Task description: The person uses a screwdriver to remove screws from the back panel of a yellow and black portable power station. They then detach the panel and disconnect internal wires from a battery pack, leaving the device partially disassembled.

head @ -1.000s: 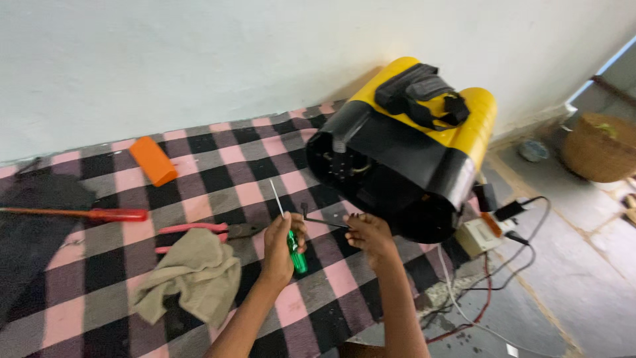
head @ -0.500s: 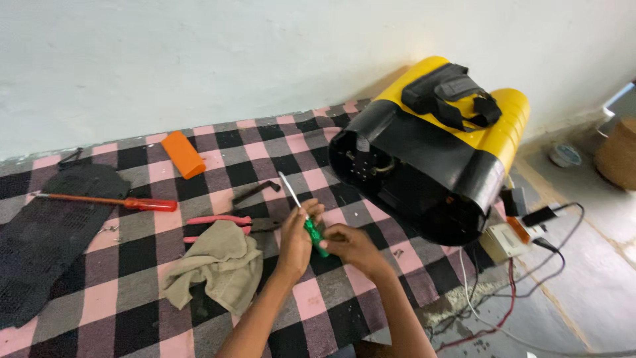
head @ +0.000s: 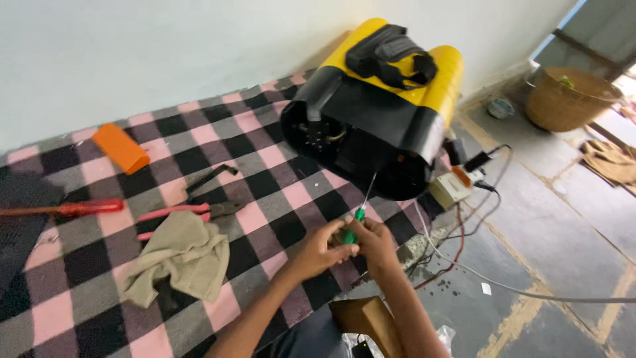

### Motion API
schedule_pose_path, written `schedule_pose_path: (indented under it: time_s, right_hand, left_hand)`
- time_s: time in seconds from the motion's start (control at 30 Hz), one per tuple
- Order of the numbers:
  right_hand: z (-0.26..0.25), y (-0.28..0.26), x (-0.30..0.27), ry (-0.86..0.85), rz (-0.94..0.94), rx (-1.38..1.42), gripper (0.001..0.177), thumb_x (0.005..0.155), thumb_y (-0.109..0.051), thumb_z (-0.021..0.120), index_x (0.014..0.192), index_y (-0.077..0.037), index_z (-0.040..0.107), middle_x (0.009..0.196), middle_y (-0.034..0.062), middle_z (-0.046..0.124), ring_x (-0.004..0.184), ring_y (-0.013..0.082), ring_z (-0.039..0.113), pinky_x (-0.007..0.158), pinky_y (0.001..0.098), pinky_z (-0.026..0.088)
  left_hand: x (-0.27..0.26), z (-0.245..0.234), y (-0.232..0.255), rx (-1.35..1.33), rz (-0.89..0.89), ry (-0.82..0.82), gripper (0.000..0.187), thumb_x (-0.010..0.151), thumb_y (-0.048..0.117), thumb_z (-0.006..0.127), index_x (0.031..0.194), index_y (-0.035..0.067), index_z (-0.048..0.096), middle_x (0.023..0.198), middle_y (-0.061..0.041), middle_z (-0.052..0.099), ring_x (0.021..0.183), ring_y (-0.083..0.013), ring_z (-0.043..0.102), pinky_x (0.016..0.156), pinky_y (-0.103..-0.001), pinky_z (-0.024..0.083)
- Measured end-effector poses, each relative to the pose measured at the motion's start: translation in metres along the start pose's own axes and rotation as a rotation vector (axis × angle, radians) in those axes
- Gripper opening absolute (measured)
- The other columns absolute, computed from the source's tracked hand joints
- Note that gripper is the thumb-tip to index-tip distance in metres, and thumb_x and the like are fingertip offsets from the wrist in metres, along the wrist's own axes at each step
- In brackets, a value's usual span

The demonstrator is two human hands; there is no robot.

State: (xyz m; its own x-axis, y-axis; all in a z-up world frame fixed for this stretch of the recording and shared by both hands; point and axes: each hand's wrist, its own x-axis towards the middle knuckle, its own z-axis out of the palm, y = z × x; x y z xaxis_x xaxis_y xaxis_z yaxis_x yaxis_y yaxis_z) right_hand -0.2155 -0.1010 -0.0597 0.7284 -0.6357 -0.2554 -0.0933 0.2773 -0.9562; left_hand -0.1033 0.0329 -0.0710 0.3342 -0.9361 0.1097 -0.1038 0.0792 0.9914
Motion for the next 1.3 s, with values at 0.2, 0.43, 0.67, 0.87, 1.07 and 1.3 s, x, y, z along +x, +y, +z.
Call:
schedule_pose_path:
  time_s: [0.2,0.43,0.67,0.87,1.07,1.3]
  right_hand:
    - [-0.010,0.021,0.012,0.114,-0.049,-0.145,0.037,0.093,-0.038,0.072,0.084,-0.002,0.068,0.067,0.0040,0.064,0.054,0.0122,0.056,0.050,0.0279,0.045]
    - [-0.011,0.028,0.027,0.031,-0.050,-0.175,0.037,0.098,-0.040,0.065,0.085,-0.005,0.065,0.067,0.0030,0.063,0.057,0.0114,0.059,0.054,0.0275,0.048]
    - [-0.008,0.028,0.027,0.063,0.005,-0.090,0.033,0.099,-0.035,0.062,0.088,-0.005,0.065,0.068,0.0033,0.062,0.057,0.0128,0.057,0.054,0.0279,0.046]
    - [-0.005,0.022,0.023,0.046,-0.032,-0.106,0.033,0.100,-0.035,0.062,0.088,-0.004,0.066,0.068,0.0018,0.061,0.057,0.0113,0.057,0.054,0.0282,0.047]
    - [-0.002,0.011,0.013,0.065,-0.005,-0.135,0.033,0.101,-0.034,0.060,0.088,-0.003,0.065,0.068,0.0016,0.059,0.058,0.0115,0.056,0.057,0.0293,0.048]
    - [-0.002,0.007,0.011,0.054,-0.008,-0.149,0.035,0.101,-0.034,0.059,0.086,-0.003,0.063,0.067,0.0025,0.056,0.057,0.0128,0.053,0.057,0.0312,0.047]
  left_hand:
    - [0.014,0.018,-0.003,0.427,0.084,0.070,0.034,0.098,0.026,0.074,0.115,-0.002,0.067,0.080,-0.012,0.073,0.065,-0.0198,0.067,0.061,-0.034,0.054]
    - [0.009,0.012,0.005,0.177,-0.041,0.125,0.049,0.095,0.024,0.064,0.141,0.007,0.057,0.081,-0.006,0.074,0.069,-0.0141,0.072,0.062,-0.030,0.059]
    - [0.008,0.012,0.006,0.292,-0.040,0.108,0.052,0.099,0.027,0.064,0.145,0.005,0.053,0.081,-0.007,0.073,0.068,-0.0123,0.072,0.061,-0.028,0.059]
    - [0.007,0.014,0.010,0.240,-0.001,0.103,0.056,0.097,0.023,0.065,0.148,0.005,0.051,0.078,-0.006,0.071,0.067,-0.0114,0.069,0.058,-0.028,0.056]
    - [0.005,0.015,0.016,0.246,0.009,0.084,0.056,0.096,0.022,0.066,0.147,0.005,0.051,0.075,-0.006,0.070,0.063,-0.0106,0.065,0.055,-0.028,0.053]
    - [0.005,0.014,0.016,0.295,0.154,0.102,0.059,0.097,0.023,0.071,0.147,0.000,0.049,0.084,-0.006,0.073,0.071,-0.0104,0.069,0.060,-0.028,0.055]
